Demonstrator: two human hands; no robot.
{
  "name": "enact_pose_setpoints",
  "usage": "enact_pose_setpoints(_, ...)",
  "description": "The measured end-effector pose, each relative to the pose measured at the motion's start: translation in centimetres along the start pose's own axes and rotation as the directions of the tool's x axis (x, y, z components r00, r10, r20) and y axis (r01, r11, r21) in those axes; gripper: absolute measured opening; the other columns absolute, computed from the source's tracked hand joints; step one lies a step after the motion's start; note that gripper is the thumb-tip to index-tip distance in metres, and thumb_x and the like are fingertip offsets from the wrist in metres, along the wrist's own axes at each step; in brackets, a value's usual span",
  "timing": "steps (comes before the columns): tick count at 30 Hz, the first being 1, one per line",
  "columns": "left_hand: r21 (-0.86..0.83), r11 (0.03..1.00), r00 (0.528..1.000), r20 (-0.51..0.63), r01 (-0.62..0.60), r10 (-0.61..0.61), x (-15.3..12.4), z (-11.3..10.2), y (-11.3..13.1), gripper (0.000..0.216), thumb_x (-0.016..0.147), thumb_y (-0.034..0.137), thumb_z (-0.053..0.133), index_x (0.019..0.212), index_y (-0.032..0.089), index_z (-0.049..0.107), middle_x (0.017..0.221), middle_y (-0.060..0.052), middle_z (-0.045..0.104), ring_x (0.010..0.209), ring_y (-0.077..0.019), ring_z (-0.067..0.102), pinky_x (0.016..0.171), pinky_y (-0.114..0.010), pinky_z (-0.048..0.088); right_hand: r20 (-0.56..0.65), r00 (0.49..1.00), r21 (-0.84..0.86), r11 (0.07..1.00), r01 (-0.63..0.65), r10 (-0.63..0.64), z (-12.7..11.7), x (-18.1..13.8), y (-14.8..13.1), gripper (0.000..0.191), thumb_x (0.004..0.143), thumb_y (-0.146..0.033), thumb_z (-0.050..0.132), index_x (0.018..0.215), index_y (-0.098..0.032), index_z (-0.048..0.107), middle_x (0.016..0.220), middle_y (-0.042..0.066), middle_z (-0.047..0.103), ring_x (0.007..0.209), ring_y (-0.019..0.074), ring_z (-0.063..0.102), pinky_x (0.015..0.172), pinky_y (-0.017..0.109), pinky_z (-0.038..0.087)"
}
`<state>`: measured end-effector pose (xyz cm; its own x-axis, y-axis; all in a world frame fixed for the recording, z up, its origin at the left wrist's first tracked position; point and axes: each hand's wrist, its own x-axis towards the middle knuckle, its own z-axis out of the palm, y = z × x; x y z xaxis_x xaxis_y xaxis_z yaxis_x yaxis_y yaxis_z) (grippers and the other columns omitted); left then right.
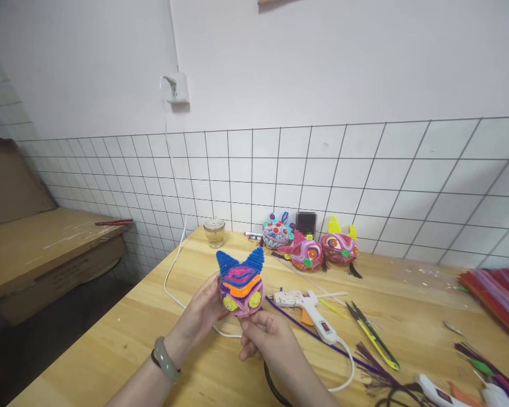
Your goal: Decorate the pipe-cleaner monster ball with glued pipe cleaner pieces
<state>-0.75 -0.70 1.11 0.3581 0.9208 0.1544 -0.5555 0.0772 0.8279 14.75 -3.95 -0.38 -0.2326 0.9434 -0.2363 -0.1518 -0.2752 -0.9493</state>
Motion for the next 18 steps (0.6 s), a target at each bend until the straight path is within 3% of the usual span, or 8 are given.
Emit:
enact_pose_setpoints(9, -0.002, 1.0, 1.0, -0.013, 0.022, -0.022, 0.15, 0.0, -0.16, 0.043, 0.08, 0.042, 0.06, 0.116, 0.02, 0.059, 0.113, -0.014, 0.064, 0.098, -0.0263, 0.06, 0.083, -0.039, 0.044, 0.014, 1.0, -0.014, 1.0, -0.01, 0.011, 0.26, -0.43, -0.69, 0.047, 0.049, -0.056, 0.078, 0.06, -0.017, 0.055, 0.05, -0.004, 0.058, 0.042, 0.0098, 0.056, 0.05, 0.023, 0.04)
enact_pose_setpoints(18, 0.032, 0.999, 1.0, -0.002, 0.0, 0.001, 0.26, -0.04, -0.39, 0.049, 0.069, 0.033, 0.073, 0.114, 0.02, 0.06, 0.116, -0.013, 0.063, 0.103, -0.027, 0.059, 0.09, -0.04, 0.042, -0.019, 1.0, -0.002, 1.0, -0.012, 0.012, 0.33, -0.5, -0.93, 0.048, 0.049, -0.058, 0.077, 0.055, -0.017, 0.052, 0.046, -0.004, 0.055, 0.04, 0.009, 0.053, 0.049, 0.023, 0.038)
